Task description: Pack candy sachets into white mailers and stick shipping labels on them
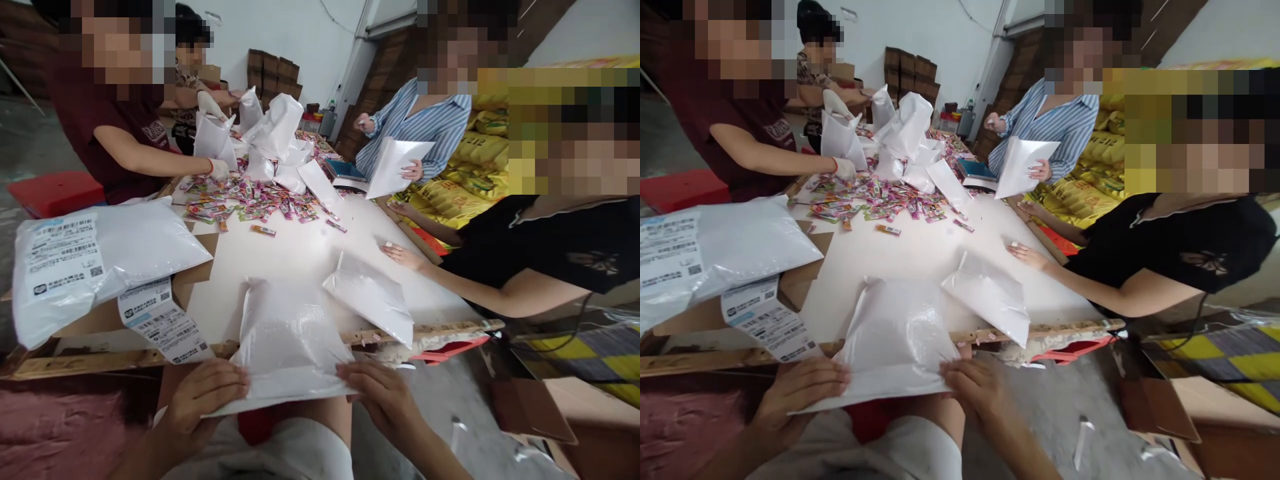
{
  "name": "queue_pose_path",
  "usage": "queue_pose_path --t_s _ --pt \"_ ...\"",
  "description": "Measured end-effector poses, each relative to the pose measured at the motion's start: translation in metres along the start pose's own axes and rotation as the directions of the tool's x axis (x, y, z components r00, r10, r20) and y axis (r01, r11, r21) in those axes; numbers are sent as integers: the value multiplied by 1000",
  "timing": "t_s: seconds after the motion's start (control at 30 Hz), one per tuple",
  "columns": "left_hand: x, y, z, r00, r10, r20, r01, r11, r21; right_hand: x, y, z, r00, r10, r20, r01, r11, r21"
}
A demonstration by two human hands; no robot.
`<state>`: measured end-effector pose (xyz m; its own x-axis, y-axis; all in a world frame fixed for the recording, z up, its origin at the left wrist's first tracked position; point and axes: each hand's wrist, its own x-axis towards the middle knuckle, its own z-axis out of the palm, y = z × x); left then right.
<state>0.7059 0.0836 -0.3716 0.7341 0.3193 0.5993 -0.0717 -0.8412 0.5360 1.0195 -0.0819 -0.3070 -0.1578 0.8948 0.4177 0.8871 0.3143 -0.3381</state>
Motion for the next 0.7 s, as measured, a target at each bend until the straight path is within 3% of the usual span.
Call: queue_pose_path --t_s 0.07,0.1,0.13,0.23,0.3,0.43,0.57,0.63,0.7 --pt "3 2 4 963 -215 -164 210 976 -50 6 -2 7 985 166 42 -168 984 57" --pt "5 4 6 907 -355 -228 344 935 -84 11 -2 11 966 253 46 -256 963 83" --pt "8 5 9 825 -498 -266 484 867 -123 17 -2 15 943 329 45 -332 937 112" --pt "18 5 14 559 -803 -208 755 596 -273 34 4 26 854 517 54 -517 832 203" --pt "22 1 16 460 -882 -101 801 462 -380 37 11 34 771 633 69 -626 733 267" --pt "21 -9 18 382 -924 -11 801 338 -495 21 28 46 627 773 100 -735 543 406" --pt "11 -15 21 345 -939 -10 779 292 -555 1 31 49 558 755 345 -797 372 476" --pt "8 -12 23 328 -937 120 765 189 -616 -5 25 50 527 694 490 -820 263 508" --pt "7 -3 27 297 -911 285 733 27 -680 -7 15 54 531 636 560 -805 173 568"
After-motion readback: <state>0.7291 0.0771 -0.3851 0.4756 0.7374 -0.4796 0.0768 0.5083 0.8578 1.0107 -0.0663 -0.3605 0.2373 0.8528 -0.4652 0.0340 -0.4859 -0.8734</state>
